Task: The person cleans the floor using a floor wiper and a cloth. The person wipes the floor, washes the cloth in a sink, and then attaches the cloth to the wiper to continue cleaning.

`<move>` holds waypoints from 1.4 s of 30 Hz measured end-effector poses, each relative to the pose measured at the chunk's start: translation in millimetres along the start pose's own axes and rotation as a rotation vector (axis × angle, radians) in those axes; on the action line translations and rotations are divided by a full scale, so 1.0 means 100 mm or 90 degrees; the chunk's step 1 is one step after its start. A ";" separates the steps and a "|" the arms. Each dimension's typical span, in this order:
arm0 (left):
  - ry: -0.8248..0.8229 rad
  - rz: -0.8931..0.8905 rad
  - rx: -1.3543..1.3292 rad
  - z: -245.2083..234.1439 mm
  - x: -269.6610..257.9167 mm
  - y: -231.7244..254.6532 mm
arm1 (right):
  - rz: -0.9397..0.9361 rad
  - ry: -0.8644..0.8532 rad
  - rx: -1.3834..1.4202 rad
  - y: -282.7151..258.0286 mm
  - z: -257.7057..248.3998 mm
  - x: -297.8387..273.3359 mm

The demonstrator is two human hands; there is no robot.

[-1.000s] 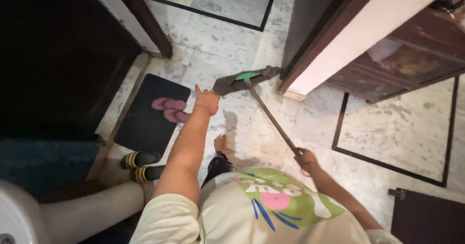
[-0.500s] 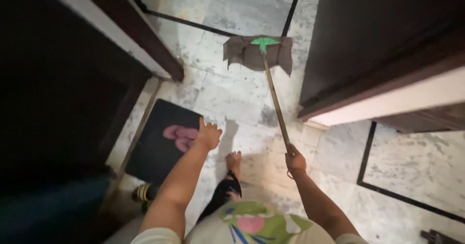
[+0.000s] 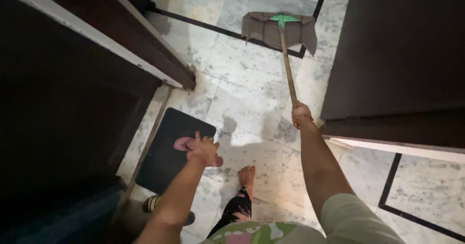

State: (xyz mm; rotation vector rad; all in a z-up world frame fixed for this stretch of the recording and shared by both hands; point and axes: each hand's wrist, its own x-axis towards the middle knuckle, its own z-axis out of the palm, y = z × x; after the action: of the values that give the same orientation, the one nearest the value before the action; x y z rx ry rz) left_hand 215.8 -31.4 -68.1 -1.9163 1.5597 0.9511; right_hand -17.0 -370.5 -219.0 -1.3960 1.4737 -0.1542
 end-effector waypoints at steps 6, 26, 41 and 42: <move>0.067 -0.049 -0.022 0.30 -0.06 0.02 | 0.233 -0.082 -0.071 0.28 -0.21 -0.52; 0.174 -0.226 -0.117 2.16 -1.61 2.27 | 0.256 -0.280 -0.295 3.39 -2.89 -4.08; 0.156 -0.232 -0.126 3.14 -2.70 3.26 | 0.315 -0.239 -0.407 4.24 -3.41 -5.47; 0.155 -0.240 -0.136 3.25 -2.78 3.36 | 0.310 -0.243 -0.419 4.29 -3.50 -5.53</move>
State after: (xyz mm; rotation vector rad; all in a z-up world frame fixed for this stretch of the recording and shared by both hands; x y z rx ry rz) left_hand -208.2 308.7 -43.3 -2.4429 1.1869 0.7667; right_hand -677.4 11.1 -45.6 -1.4038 1.5450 0.9267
